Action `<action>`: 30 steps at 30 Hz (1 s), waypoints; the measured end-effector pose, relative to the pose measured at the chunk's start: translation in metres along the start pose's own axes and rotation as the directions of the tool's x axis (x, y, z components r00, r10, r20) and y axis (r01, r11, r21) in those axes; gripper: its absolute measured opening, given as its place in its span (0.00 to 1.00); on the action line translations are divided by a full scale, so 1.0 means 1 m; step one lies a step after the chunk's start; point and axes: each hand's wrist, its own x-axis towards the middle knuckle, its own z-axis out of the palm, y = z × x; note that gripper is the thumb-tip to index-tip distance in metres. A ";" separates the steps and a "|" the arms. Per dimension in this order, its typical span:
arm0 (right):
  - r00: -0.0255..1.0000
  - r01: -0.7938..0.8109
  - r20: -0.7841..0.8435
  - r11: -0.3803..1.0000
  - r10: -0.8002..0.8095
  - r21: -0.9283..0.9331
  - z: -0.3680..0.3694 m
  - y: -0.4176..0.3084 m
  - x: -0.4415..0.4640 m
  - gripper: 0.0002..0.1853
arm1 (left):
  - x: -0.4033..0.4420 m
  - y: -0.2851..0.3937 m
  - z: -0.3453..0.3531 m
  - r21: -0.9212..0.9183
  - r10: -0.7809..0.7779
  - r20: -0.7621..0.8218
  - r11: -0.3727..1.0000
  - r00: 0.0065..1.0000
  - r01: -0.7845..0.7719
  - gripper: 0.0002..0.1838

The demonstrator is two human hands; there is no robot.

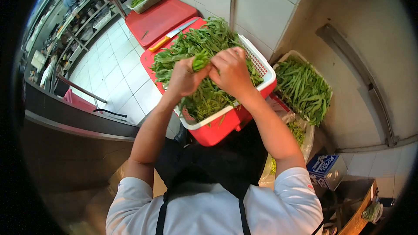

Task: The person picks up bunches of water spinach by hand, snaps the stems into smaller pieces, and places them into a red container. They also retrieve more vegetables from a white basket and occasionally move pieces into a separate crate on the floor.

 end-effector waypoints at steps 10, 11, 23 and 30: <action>0.815 -0.462 -0.147 0.782 0.560 0.419 0.000 0.013 -0.042 0.06 | -0.010 -0.008 0.005 -0.147 -0.070 -0.249 0.989 0.966 0.034 0.07; 0.776 -0.506 -0.187 0.772 0.602 0.385 -0.011 0.020 -0.054 0.06 | -0.011 -0.014 0.002 -0.290 -0.263 -0.199 0.936 0.944 0.200 0.05; 0.213 -0.968 -0.551 0.252 0.807 -0.007 -0.132 0.123 -0.397 0.06 | -0.026 -0.036 -0.023 -0.670 -0.326 -0.182 0.732 0.928 0.126 0.10; -0.004 -0.989 -0.518 0.072 0.855 0.127 -0.162 0.117 -0.455 0.08 | -0.033 -0.037 -0.016 -0.739 -0.431 -0.249 0.663 0.867 0.117 0.16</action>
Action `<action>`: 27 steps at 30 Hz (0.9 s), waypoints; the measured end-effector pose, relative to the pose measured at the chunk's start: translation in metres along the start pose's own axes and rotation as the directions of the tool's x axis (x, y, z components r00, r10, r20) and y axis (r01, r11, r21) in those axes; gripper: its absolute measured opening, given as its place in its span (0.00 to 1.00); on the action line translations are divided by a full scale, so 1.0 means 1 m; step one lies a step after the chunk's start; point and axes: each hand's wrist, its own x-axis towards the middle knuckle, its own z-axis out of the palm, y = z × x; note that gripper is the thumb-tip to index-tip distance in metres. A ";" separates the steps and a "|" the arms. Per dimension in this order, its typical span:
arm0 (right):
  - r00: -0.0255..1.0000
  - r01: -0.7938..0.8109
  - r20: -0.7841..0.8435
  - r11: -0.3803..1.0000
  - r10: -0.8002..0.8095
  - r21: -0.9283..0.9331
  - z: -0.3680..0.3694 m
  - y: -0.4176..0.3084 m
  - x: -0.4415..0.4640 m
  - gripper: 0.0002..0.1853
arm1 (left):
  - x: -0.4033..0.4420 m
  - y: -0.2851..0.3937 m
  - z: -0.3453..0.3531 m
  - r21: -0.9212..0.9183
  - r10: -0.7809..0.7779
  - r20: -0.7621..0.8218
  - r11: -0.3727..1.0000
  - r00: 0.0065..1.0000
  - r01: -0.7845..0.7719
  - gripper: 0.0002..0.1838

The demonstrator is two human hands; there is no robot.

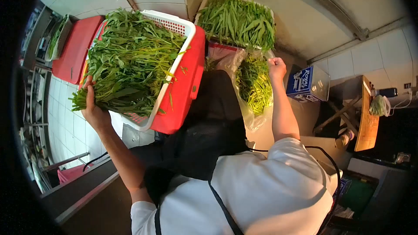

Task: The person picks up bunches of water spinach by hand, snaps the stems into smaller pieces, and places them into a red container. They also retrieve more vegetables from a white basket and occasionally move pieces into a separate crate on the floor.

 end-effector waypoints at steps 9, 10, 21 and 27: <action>0.997 -0.075 -0.023 0.960 0.071 -0.268 0.003 0.024 -0.025 0.19 | -0.001 -0.005 -0.016 -0.136 -0.077 -0.026 0.988 0.997 0.072 0.12; 1.000 0.012 -0.020 0.949 -0.019 -0.315 0.008 0.029 -0.027 0.20 | 0.000 -0.004 -0.016 -0.122 -0.103 -0.041 0.988 0.994 0.098 0.11; 0.812 0.409 0.234 0.807 -0.535 0.427 0.121 -0.242 -0.108 0.09 | -0.003 0.022 -0.038 -0.278 0.188 -0.072 0.939 0.979 -0.201 0.09; 0.360 0.704 0.311 0.475 -0.880 0.529 0.178 -0.346 -0.157 0.07 | -0.016 0.040 -0.034 -0.026 0.146 -0.058 0.989 0.988 -0.147 0.07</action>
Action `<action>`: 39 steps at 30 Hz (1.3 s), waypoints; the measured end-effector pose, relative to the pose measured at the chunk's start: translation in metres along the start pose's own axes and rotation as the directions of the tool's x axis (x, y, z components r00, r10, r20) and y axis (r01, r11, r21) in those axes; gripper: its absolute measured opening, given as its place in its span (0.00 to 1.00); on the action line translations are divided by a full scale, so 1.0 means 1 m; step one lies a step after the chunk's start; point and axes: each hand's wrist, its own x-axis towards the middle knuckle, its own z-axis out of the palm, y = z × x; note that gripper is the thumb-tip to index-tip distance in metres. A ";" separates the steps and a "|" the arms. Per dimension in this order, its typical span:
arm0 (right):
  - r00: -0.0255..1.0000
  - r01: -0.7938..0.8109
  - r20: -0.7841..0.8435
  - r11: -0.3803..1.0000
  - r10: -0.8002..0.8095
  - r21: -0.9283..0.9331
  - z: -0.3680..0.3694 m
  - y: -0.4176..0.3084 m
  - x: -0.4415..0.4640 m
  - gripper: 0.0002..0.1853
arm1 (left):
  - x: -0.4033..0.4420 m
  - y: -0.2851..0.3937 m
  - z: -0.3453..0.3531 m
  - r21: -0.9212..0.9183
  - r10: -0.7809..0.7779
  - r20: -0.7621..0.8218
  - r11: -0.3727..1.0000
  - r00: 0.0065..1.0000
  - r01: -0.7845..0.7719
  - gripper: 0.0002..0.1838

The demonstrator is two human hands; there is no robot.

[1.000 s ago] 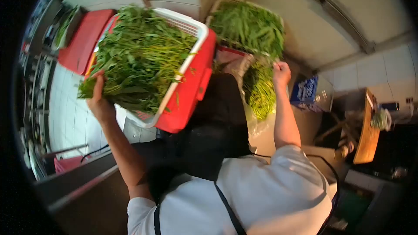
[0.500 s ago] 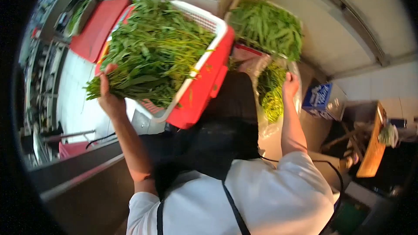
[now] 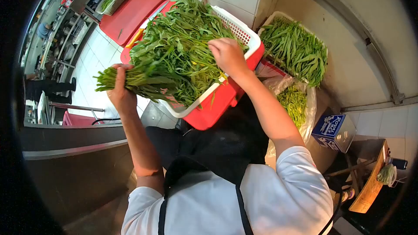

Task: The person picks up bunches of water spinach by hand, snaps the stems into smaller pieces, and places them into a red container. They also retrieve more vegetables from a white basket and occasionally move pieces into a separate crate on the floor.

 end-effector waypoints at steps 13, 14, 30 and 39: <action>0.999 -0.036 0.038 0.998 0.034 0.043 0.027 -0.025 0.033 0.07 | -0.001 -0.001 0.005 0.467 0.016 0.176 0.879 0.984 -0.098 0.06; 0.999 -0.019 0.029 0.998 0.018 0.056 0.020 -0.034 0.034 0.07 | 0.000 0.002 0.008 0.517 0.003 0.192 0.849 0.981 -0.104 0.06; 0.989 0.145 -0.007 0.989 -0.145 0.038 -0.007 -0.073 0.036 0.10 | -0.011 -0.002 0.053 0.671 0.131 0.487 0.577 0.863 -0.466 0.09; 0.955 0.295 0.022 0.952 -0.294 -0.082 -0.011 -0.078 0.037 0.11 | 0.019 0.016 0.055 0.668 0.198 0.679 0.230 0.706 -0.707 0.26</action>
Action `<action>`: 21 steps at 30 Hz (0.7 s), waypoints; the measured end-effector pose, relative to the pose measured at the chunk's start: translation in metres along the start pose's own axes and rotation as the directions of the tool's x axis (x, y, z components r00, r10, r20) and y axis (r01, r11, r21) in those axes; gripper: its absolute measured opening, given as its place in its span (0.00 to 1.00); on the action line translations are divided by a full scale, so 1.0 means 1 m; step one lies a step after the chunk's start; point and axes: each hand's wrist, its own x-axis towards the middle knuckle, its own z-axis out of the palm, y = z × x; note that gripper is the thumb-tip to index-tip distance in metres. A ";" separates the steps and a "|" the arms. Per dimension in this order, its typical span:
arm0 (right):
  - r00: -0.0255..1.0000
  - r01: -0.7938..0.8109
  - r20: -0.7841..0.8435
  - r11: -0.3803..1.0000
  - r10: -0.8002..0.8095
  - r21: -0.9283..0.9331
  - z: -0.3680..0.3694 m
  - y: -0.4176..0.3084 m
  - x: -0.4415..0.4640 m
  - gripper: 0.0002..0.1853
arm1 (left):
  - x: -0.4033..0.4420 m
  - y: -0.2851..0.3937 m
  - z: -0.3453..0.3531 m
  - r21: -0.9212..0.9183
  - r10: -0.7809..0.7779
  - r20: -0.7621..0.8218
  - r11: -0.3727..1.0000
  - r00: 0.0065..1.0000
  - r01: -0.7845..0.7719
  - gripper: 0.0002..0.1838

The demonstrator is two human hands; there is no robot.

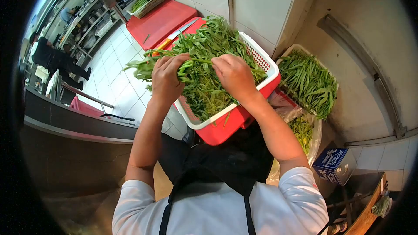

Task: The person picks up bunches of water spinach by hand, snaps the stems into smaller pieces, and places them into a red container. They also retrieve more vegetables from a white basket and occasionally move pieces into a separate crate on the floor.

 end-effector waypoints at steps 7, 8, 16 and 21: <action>0.998 0.045 0.037 0.999 -0.044 -0.012 -0.004 -0.015 0.008 0.11 | -0.003 -0.006 0.020 0.092 -0.071 0.077 0.994 0.994 0.064 0.25; 0.998 0.046 0.052 0.999 -0.046 -0.001 -0.006 -0.019 0.010 0.11 | -0.005 -0.005 0.023 0.093 -0.087 0.074 0.992 0.993 0.080 0.24; 0.990 0.121 0.081 0.991 -0.116 -0.053 0.010 -0.010 0.007 0.07 | -0.010 0.002 0.031 0.110 -0.092 0.085 0.991 0.992 0.082 0.20; 0.999 0.023 0.043 0.999 -0.022 -0.024 0.016 -0.009 -0.005 0.03 | -0.020 0.012 0.040 0.073 -0.129 0.118 0.990 0.985 0.121 0.20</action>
